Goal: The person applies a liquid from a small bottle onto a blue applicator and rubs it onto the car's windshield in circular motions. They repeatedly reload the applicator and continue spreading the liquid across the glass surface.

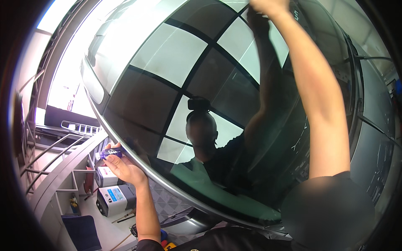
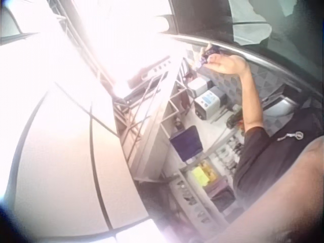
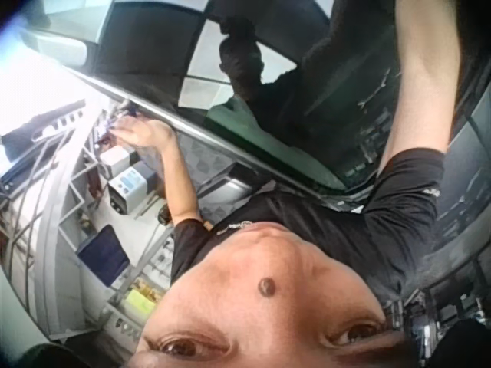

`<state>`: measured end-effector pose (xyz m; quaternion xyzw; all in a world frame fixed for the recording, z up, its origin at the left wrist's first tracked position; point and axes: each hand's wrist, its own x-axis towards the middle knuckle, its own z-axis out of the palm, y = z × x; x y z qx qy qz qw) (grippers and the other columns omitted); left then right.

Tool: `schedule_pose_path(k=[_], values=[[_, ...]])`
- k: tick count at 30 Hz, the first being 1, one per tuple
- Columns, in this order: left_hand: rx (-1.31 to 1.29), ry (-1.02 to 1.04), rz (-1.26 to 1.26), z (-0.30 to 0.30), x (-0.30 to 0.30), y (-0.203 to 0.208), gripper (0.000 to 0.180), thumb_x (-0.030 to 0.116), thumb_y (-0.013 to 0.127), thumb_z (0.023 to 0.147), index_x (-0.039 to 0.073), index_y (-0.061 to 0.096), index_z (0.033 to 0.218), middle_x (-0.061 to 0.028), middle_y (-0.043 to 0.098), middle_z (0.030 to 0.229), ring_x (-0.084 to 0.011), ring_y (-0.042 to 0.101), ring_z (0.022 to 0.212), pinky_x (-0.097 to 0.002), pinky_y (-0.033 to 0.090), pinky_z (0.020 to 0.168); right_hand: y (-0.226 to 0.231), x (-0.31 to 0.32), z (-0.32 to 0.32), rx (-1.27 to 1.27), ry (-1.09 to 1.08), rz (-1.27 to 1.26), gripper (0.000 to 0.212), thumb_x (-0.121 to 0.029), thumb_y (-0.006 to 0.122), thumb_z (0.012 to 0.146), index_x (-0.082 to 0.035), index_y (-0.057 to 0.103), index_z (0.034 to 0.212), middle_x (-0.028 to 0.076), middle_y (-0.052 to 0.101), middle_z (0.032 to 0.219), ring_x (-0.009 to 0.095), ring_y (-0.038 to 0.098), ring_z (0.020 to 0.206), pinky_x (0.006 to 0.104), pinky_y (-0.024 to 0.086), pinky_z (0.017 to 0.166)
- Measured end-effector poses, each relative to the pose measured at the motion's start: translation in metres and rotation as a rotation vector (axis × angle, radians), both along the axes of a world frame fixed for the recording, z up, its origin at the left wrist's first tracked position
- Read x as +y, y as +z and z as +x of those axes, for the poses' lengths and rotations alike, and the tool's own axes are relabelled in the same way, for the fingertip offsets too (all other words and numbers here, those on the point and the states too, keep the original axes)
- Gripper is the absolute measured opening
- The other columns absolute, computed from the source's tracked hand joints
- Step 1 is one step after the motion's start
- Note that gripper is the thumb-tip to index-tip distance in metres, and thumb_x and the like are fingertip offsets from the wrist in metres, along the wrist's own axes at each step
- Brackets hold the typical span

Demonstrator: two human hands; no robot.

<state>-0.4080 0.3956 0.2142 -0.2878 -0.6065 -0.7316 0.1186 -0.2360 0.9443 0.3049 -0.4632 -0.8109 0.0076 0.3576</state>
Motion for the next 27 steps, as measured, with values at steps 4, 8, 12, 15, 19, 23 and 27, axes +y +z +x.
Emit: schedule_pose_path(k=[4,8,12,15,19,23,27], values=[[0.039,0.042,-0.035,0.003,-0.011,0.000,0.050,0.045,0.040,0.118,0.001,0.045,0.139,-0.0152,0.058,0.124,-0.0209,0.055,0.113,-0.0375,0.045,0.108,-0.012,-0.246,-0.065,-0.210,0.710,0.516,0.029,-0.022,0.070,0.085,-0.019,0.077,0.113,0.003,0.070,0.099,0.025,0.067,0.098,0.0459,0.052,0.080],[0.039,0.048,-0.018,0.000,-0.014,-0.003,0.050,0.045,0.042,0.117,0.001,0.045,0.141,-0.0143,0.058,0.123,-0.0205,0.056,0.114,-0.0367,0.045,0.107,-0.030,-0.306,-0.067,0.082,1.126,0.612,0.011,-0.023,0.070,0.080,-0.015,0.074,0.087,0.003,0.069,0.086,0.024,0.066,0.085,0.0439,0.052,0.072],[-0.017,-0.045,0.008,0.004,-0.006,0.000,0.051,0.046,0.044,0.116,0.002,0.044,0.141,-0.0137,0.059,0.121,-0.0180,0.057,0.109,-0.0347,0.047,0.102,0.011,-0.131,-0.060,0.112,0.320,0.063,0.031,-0.026,0.065,0.098,-0.020,0.077,0.126,0.014,0.077,0.116,0.033,0.073,0.109,0.0462,0.057,0.095],[0.053,-0.006,-0.003,0.005,0.006,0.001,0.051,0.046,0.044,0.116,0.001,0.044,0.141,-0.0145,0.060,0.122,-0.0180,0.057,0.107,-0.0346,0.048,0.101,0.004,-0.008,-0.013,0.131,-0.062,0.093,0.030,-0.027,0.060,0.102,-0.012,0.080,0.118,0.021,0.077,0.115,0.033,0.074,0.106,0.0455,0.059,0.091],[0.066,0.046,-0.026,0.004,-0.010,0.000,0.051,0.044,0.043,0.117,0.000,0.044,0.141,-0.0166,0.059,0.125,-0.0188,0.057,0.111,-0.0357,0.048,0.103,-0.012,-0.211,-0.103,-0.043,0.574,0.457,0.029,-0.025,0.071,0.089,-0.015,0.078,0.116,0.013,0.075,0.106,0.032,0.069,0.102,0.0474,0.054,0.086],[0.033,-0.035,0.053,0.000,-0.010,-0.005,0.049,0.042,0.043,0.117,0.000,0.043,0.142,-0.0176,0.058,0.126,-0.0198,0.056,0.113,-0.0367,0.048,0.104,-0.020,-0.315,-0.111,0.045,1.035,0.591,0.028,-0.021,0.073,0.086,-0.019,0.078,0.114,0.008,0.072,0.099,0.030,0.067,0.099,0.0479,0.051,0.081],[0.066,-0.072,0.056,0.001,-0.005,-0.003,0.047,0.041,0.045,0.117,0.001,0.043,0.141,-0.0162,0.059,0.122,-0.0189,0.057,0.110,-0.0349,0.049,0.102,0.009,-0.170,-0.103,0.144,0.567,0.117,0.025,-0.025,0.065,0.093,-0.010,0.080,0.106,0.018,0.077,0.100,0.036,0.074,0.091,0.0518,0.057,0.080]])
